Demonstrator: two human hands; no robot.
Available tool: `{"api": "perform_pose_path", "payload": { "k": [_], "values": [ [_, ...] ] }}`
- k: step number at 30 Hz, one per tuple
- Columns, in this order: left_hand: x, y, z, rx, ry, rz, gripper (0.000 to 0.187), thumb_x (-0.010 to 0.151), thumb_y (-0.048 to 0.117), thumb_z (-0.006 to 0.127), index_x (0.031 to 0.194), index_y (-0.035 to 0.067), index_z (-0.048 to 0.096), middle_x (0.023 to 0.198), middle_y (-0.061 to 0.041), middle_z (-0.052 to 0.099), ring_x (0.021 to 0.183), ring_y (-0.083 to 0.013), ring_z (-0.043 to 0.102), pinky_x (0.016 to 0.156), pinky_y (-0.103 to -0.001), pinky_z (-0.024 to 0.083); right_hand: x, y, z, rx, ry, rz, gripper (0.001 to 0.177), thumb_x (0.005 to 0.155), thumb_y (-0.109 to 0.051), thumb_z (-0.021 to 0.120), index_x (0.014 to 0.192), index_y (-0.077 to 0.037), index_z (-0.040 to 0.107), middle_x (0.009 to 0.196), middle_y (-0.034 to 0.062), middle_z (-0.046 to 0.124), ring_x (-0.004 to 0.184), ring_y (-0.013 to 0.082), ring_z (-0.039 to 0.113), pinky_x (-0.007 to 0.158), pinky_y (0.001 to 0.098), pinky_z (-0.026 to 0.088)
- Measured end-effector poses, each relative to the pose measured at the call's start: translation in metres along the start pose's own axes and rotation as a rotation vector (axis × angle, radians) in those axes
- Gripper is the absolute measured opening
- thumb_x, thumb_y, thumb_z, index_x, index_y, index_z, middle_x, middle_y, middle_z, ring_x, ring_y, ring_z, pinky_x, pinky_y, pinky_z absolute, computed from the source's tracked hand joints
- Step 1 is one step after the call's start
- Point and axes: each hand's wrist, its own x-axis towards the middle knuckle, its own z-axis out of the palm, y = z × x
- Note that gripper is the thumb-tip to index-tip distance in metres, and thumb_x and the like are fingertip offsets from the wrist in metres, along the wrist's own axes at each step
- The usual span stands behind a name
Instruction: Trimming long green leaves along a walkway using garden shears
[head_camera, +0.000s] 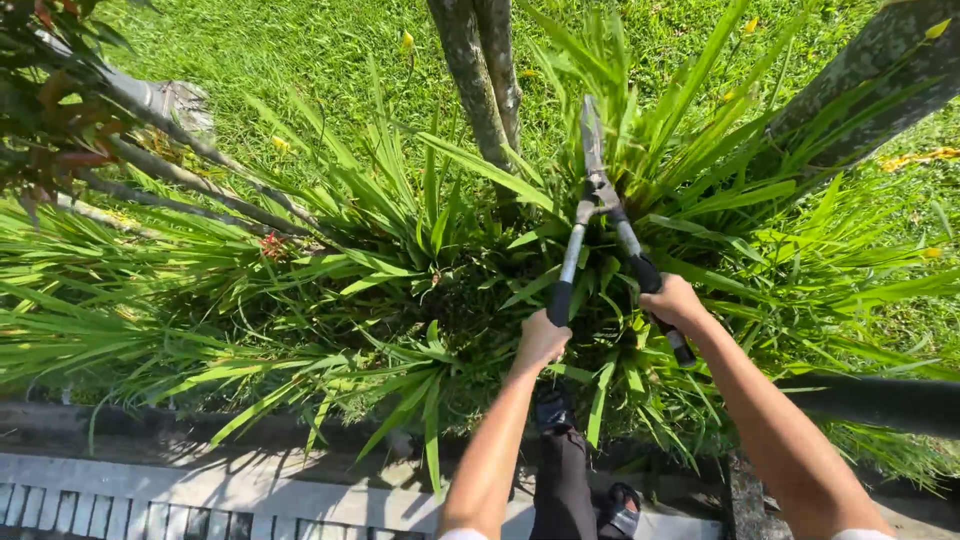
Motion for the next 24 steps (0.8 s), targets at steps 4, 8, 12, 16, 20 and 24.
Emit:
{"api": "perform_pose_path", "payload": {
  "k": [4,8,12,16,20,24],
  "values": [
    [-0.047,-0.036,-0.026,0.119,0.012,-0.006,0.028,0.071,0.014,0.064,0.097,0.005,0.068,0.064,-0.009,0.067,0.054,-0.0251,0.071,0.049,-0.036,0.057,-0.078,0.056,-0.011,0.023,-0.008,-0.013,0.047,0.07,-0.028,0.082,0.107,-0.001,0.073,0.09,0.0269,0.076,0.095,0.0419,0.075,0.08,0.0541,0.056],
    [-0.08,-0.105,-0.048,0.38,-0.071,0.183,0.037,0.075,0.024,0.072,0.108,0.008,0.07,0.102,-0.017,0.074,0.097,-0.0354,0.07,0.077,-0.045,0.054,-0.146,0.146,-0.026,-0.023,-0.036,-0.019,0.041,0.073,-0.022,0.078,0.109,-0.005,0.069,0.086,0.0199,0.069,0.083,0.0332,0.062,0.07,0.0463,0.049],
    [-0.135,-0.127,-0.069,0.593,-0.195,0.102,0.039,0.084,0.03,0.073,0.119,0.013,0.064,0.094,-0.012,0.072,0.082,-0.0308,0.068,0.066,-0.043,0.047,-0.213,0.245,-0.015,-0.034,-0.075,0.04,0.027,0.075,-0.021,0.078,0.1,-0.011,0.075,0.07,0.0073,0.069,0.062,0.017,0.054,0.058,0.0327,0.044],
    [-0.143,-0.121,-0.055,0.676,-0.23,0.109,0.034,0.083,0.027,0.073,0.113,0.015,0.067,0.092,-0.013,0.073,0.085,-0.0344,0.07,0.067,-0.045,0.05,-0.226,0.308,-0.001,0.033,-0.118,0.135,0.044,0.074,-0.021,0.084,0.115,-0.008,0.074,0.075,0.0091,0.069,0.061,0.0191,0.055,0.057,0.032,0.043],
    [-0.117,-0.081,-0.039,0.712,-0.277,0.059,0.035,0.083,0.029,0.069,0.115,0.015,0.066,0.102,-0.011,0.072,0.087,-0.0301,0.069,0.068,-0.045,0.051,-0.189,0.303,-0.026,0.133,-0.137,0.136,0.035,0.074,-0.009,0.084,0.107,-0.005,0.072,0.062,0.0137,0.069,0.046,0.0218,0.057,0.048,0.0353,0.043],
    [-0.063,-0.055,-0.034,0.715,-0.244,0.095,0.044,0.082,0.032,0.069,0.123,0.015,0.066,0.107,-0.01,0.071,0.087,-0.0288,0.068,0.067,-0.044,0.05,-0.13,0.265,-0.074,0.068,-0.17,0.078,0.036,0.076,-0.013,0.081,0.11,-0.005,0.074,0.074,0.012,0.067,0.06,0.0222,0.058,0.056,0.0353,0.044]
  ]
}}
